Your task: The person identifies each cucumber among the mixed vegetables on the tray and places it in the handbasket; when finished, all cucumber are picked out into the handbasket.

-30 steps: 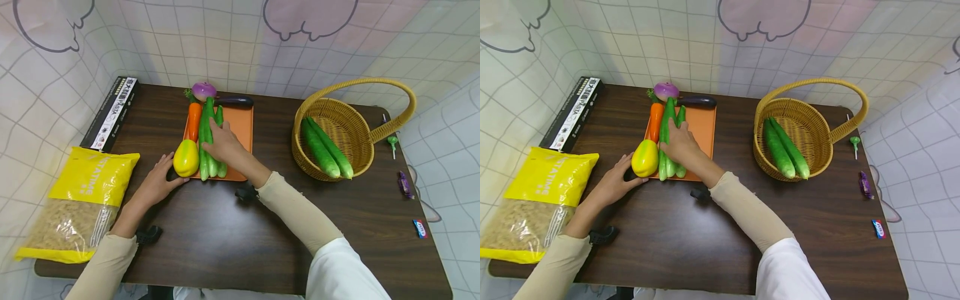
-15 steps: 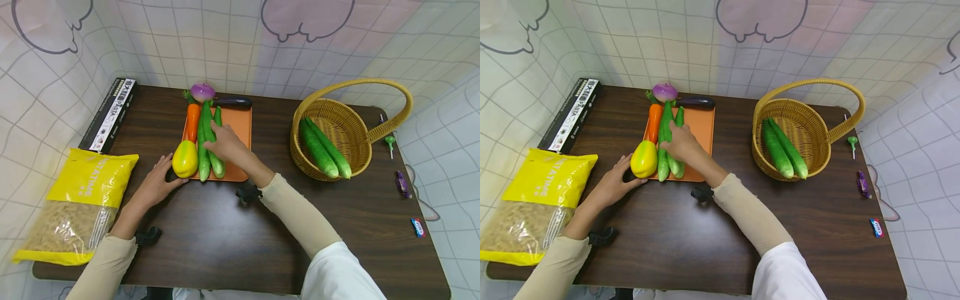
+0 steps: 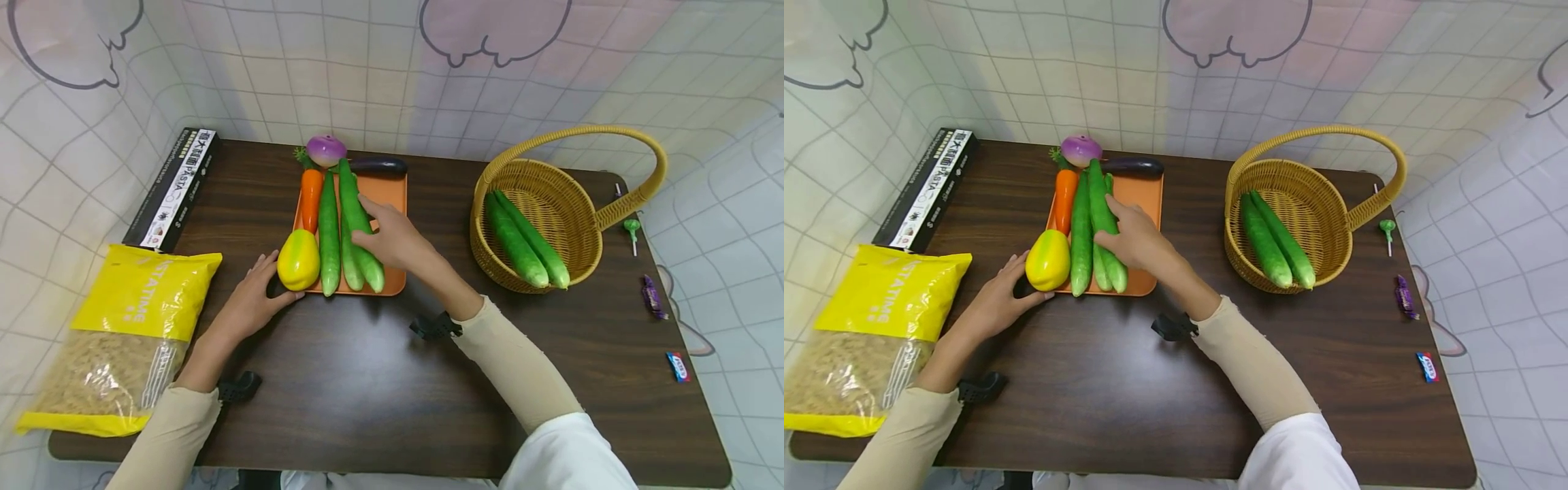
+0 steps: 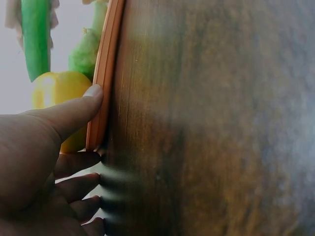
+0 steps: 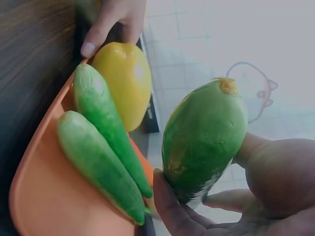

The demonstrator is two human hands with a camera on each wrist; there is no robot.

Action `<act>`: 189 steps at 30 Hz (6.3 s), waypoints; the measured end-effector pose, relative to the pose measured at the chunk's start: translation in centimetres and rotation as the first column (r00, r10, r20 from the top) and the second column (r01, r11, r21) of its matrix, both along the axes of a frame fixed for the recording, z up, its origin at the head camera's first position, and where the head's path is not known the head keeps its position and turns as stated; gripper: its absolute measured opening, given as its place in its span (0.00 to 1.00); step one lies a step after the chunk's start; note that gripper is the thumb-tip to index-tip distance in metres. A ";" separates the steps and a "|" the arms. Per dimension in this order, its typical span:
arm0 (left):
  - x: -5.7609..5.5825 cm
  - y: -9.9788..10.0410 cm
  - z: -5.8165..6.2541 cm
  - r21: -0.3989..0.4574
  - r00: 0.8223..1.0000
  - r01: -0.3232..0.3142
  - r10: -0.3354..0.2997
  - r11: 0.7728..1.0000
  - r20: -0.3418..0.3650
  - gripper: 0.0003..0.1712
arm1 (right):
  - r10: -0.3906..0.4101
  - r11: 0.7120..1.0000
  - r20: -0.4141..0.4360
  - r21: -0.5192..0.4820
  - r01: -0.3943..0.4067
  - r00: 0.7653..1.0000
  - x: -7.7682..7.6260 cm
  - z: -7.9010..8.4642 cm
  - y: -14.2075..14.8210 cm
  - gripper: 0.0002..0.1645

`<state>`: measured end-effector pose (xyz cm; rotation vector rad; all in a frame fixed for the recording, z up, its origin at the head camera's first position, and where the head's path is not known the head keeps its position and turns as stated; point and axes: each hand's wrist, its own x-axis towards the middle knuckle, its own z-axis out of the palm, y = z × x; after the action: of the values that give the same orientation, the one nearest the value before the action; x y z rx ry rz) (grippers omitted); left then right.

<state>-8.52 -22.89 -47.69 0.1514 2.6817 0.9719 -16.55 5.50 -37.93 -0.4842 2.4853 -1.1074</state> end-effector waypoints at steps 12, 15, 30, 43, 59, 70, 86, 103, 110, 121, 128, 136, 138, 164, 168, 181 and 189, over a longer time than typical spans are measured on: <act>0.0 0.1 0.0 -0.001 1.000 -0.006 0.006 1.000 -0.001 0.52 | -0.018 0.990 0.071 -0.137 0.028 0.997 6.0 1.4 6.6 0.43; 0.0 0.2 0.0 0.002 1.000 -0.008 0.008 1.000 -0.005 0.52 | -0.036 0.983 0.096 -0.174 0.053 0.995 8.3 1.9 8.3 0.42; 0.1 0.3 0.1 0.003 1.000 -0.011 0.011 1.000 0.011 0.53 | -0.165 0.983 -0.062 -0.094 0.159 0.984 14.6 5.1 17.3 0.44; 0.1 0.4 0.2 0.008 1.000 0.002 -0.002 1.000 -0.001 0.52 | -0.104 0.947 -0.172 0.285 0.150 0.980 9.4 6.4 23.8 0.47; -0.1 0.0 -0.3 -0.002 1.000 0.008 -0.008 1.000 -0.007 0.52 | 0.187 0.763 0.048 0.622 -0.176 0.981 -2.3 6.4 27.3 0.44; 0.1 0.1 -0.1 -0.003 1.000 -0.001 0.001 1.000 -0.004 0.53 | 0.204 0.719 0.151 0.648 -0.253 0.967 -5.0 4.7 26.4 0.40; 0.1 0.2 0.0 -0.009 1.000 -0.002 0.002 1.000 -0.010 0.52 | 0.238 0.796 0.005 0.572 -0.198 0.971 -1.8 7.7 23.0 0.33; 0.0 -0.2 -0.4 -0.014 1.000 0.000 0.000 1.000 -0.009 0.52 | 0.102 0.971 -0.100 0.226 -0.077 0.990 2.0 5.2 7.5 0.37; -0.1 -0.2 -0.4 -0.009 1.000 0.009 -0.009 1.000 -0.003 0.52 | 0.107 0.970 -0.060 0.224 -0.091 0.992 0.4 -0.4 2.1 0.43; -0.1 0.0 -0.3 -0.004 1.000 0.004 -0.004 1.000 0.002 0.52 | -0.024 0.979 -0.043 0.201 0.032 0.999 -1.4 -5.3 -3.0 0.50; -0.1 -0.1 -0.3 -0.011 1.000 -0.003 0.003 1.000 -0.002 0.53 | -0.071 0.970 0.017 0.236 0.065 0.997 -2.2 -6.0 -3.9 0.49; -0.1 0.0 -0.3 -0.005 1.000 -0.001 0.001 1.000 0.005 0.53 | -0.110 0.961 0.071 0.261 0.088 0.991 -2.3 -5.7 -3.9 0.46; -0.1 0.0 -0.3 -0.007 1.000 -0.002 0.002 1.000 0.007 0.53 | -0.106 0.961 0.063 0.262 0.086 0.992 -2.2 -5.7 -3.9 0.45; 0.0 0.1 -0.2 -0.011 1.000 0.000 0.000 1.000 -0.006 0.53 | 0.022 0.967 0.004 0.254 -0.023 1.000 -0.3 -4.1 0.1 0.43; 0.0 0.1 -0.3 -0.009 1.000 -0.006 0.006 1.000 -0.009 0.53 | 0.036 0.969 -0.035 0.245 -0.027 0.999 0.9 -2.9 1.9 0.42; 0.0 0.3 -0.3 -0.008 1.000 -0.014 0.014 1.000 0.000 0.53 | 0.001 0.983 -0.123 0.184 0.022 0.992 6.9 0.6 9.2 0.44; 0.1 0.2 -0.4 -0.011 1.000 -0.017 0.017 1.000 0.001 0.53 | 0.020 0.985 -0.127 0.174 0.002 0.992 10.4 2.6 15.2 0.44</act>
<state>-8.44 -22.70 -48.06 0.1258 2.6914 0.9613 -6.14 20.70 -35.31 -0.5294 2.6587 -0.8700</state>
